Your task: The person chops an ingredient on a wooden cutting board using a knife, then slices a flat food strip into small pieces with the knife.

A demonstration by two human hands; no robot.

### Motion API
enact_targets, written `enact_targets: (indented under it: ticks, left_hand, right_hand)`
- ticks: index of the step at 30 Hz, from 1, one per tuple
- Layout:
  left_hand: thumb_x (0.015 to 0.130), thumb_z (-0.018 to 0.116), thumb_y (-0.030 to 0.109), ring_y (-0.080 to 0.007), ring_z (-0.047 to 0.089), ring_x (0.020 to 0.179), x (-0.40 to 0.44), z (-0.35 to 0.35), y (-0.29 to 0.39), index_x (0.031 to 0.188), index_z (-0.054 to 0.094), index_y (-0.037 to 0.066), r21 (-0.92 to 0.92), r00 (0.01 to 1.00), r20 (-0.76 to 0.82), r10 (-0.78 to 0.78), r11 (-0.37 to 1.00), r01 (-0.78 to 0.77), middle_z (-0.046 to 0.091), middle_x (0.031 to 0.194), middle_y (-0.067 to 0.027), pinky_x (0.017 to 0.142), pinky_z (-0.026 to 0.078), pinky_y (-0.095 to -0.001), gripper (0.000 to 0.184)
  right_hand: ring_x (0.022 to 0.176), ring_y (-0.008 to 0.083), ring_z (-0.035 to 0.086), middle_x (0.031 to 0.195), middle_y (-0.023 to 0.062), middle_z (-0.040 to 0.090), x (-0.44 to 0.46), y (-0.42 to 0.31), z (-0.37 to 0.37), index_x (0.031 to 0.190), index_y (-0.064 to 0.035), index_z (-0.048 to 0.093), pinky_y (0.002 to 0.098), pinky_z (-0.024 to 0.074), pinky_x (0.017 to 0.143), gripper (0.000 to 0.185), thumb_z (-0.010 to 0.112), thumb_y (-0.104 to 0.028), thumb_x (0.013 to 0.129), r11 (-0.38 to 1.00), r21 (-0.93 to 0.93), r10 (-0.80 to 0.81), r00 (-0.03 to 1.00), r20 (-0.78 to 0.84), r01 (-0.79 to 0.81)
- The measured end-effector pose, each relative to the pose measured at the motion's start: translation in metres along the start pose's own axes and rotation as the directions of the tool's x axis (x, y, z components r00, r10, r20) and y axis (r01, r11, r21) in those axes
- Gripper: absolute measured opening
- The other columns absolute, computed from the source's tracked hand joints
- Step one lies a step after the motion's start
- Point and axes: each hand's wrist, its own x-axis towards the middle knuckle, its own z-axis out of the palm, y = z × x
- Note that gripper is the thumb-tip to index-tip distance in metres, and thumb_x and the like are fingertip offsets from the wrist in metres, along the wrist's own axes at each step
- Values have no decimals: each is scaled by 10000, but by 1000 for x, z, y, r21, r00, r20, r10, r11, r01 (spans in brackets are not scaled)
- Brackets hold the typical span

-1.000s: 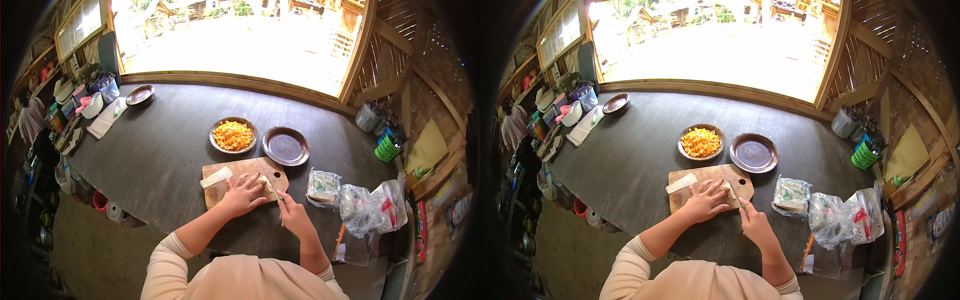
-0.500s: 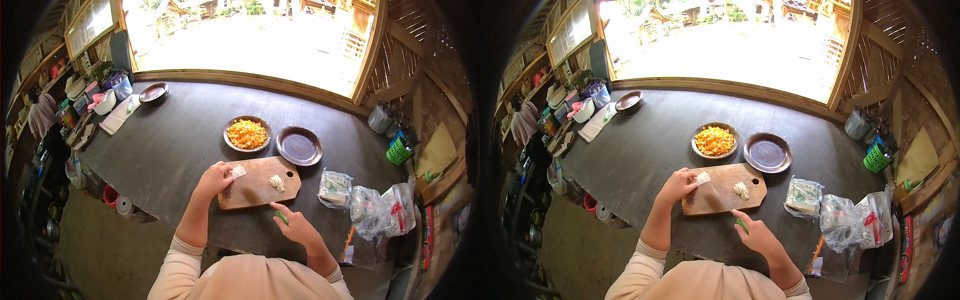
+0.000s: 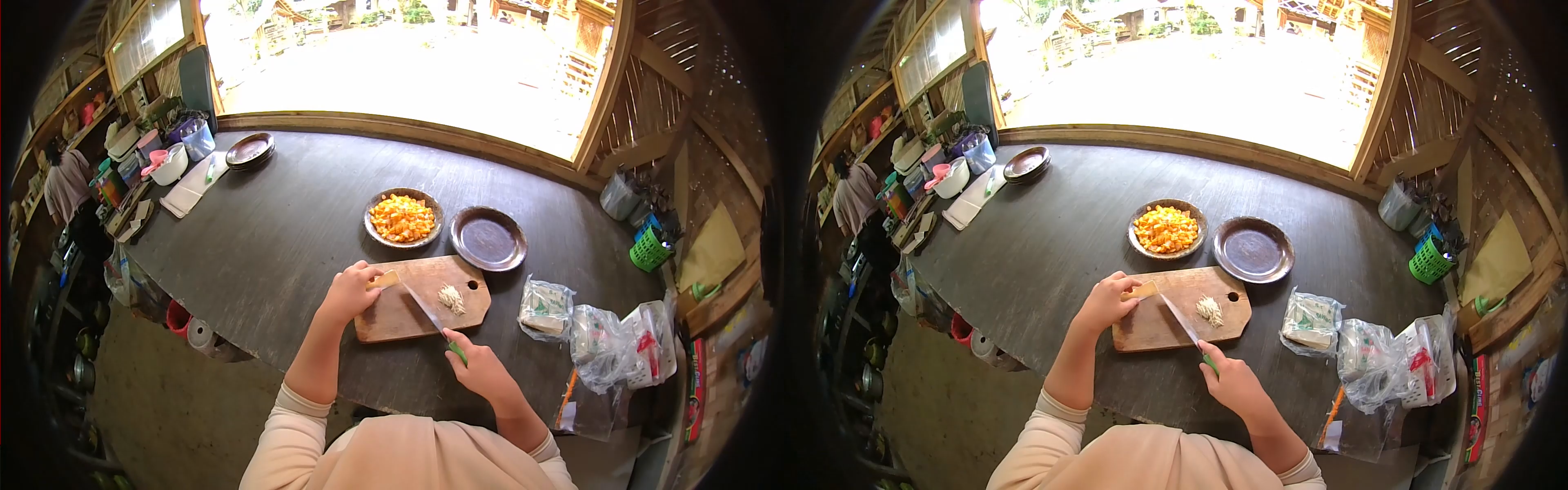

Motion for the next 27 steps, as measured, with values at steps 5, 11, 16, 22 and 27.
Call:
enact_targets:
  ticks: [5,11,16,22,27]
  left_hand:
    - [795,709,95,-263,674,857,2,-3,5,1039,709,25,-46,999,40,-33,998,35,654,935,-130,780,538,-356,254]
    - [833,662,28,-241,667,798,1,-5,5,1003,699,-27,-147,1000,23,6,989,-3,676,908,-153,737,534,-336,182]
    - [857,662,28,-210,673,769,0,-14,14,994,699,-39,-216,1000,29,6,976,1,706,913,-159,712,537,-330,157]
    - [871,662,22,-187,677,806,-1,-3,22,1022,698,-31,-351,991,126,46,936,1,719,933,-130,740,541,-307,163]
    - [885,651,5,-184,671,862,-4,19,31,1077,692,12,-426,956,213,200,900,-94,711,940,-115,788,537,-304,197]
  right_hand:
    - [769,461,657,825,262,676,2,6,-1,1352,-117,537,507,526,669,432,625,-176,933,1000,15,-2,997,-77,3]
    - [742,460,653,777,265,660,0,-3,0,1353,-126,540,499,519,657,402,596,-175,958,996,88,-18,999,-28,20]
    - [714,461,645,732,269,639,2,-3,-4,1353,-132,543,501,505,637,389,581,-178,969,996,77,38,999,-29,-36]
    - [728,465,644,746,273,640,4,-1,-12,1356,-132,541,496,499,636,388,579,-172,972,996,61,72,993,-98,-67]
    - [748,466,645,771,281,639,4,-6,-13,1365,-131,536,480,507,655,394,576,-166,975,992,116,57,996,-68,-49]
